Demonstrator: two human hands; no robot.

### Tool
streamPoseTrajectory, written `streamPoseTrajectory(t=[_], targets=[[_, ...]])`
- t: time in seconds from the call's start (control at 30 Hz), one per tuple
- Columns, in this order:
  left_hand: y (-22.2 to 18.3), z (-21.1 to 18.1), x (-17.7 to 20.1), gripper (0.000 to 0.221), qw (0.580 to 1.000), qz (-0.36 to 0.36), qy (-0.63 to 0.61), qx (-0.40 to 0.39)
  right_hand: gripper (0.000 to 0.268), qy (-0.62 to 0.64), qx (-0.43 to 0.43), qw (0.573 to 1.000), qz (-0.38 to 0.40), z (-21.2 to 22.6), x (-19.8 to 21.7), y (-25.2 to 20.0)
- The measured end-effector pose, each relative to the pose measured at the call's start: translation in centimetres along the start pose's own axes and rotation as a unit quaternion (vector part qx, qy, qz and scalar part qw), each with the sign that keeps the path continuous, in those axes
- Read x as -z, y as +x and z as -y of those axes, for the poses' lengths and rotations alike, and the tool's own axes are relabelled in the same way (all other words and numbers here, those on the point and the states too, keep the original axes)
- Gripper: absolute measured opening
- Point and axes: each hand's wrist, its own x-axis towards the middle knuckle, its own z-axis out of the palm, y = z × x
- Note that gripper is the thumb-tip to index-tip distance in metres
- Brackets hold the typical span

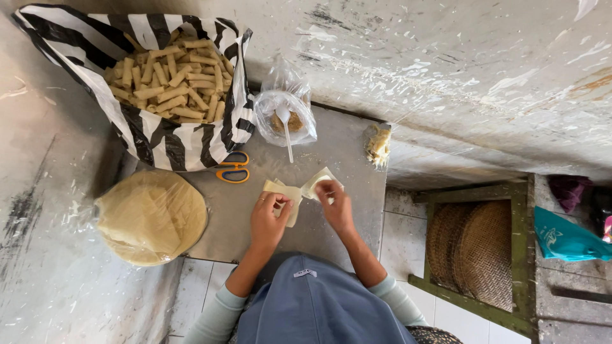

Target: The person fills small square dough wrappers with a savory filling using a spoon and folds them into triangular shapes, repeating this for several wrappers on a metal workspace.

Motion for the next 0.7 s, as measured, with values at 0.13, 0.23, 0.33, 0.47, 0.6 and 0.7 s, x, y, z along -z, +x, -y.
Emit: streamPoseTrajectory(t=[0.13, 0.23, 0.33, 0.47, 0.6, 0.7], targets=[[-0.2, -1.6, -0.7, 0.014, 0.996, 0.025, -0.079, 0.023, 0.022, 0.211, -0.097, 0.961, 0.150, 0.2, -0.9, -2.6], [-0.2, -1.9, -0.6, 0.020, 0.997, -0.007, -0.031, -0.074, 0.018, 0.251, -0.135, 0.944, 0.167, -0.9, -0.6, -2.3], [0.7, -1.4, -0.8, 0.041, 0.970, -0.063, 0.071, -0.223, 0.018, 0.191, -0.114, 0.956, 0.193, -2.1, 1.3, -1.7], [1.7, 1.3, -3.5, 0.052, 0.990, 0.122, 0.049, -0.056, 0.020, 0.183, -0.130, 0.960, 0.168, -2.4, 3.0, -0.7], [1.1, 3.2, -7.2, 0.037, 0.981, 0.179, 0.050, 0.053, 0.024, 0.004, -0.086, 0.996, -0.031, -3.1, 2.5, -0.1], [1.2, 3.5, -8.0, 0.034, 0.980, 0.162, 0.113, -0.031, 0.027, -0.062, -0.056, 0.995, -0.058, -3.8, 2.0, -0.3]])
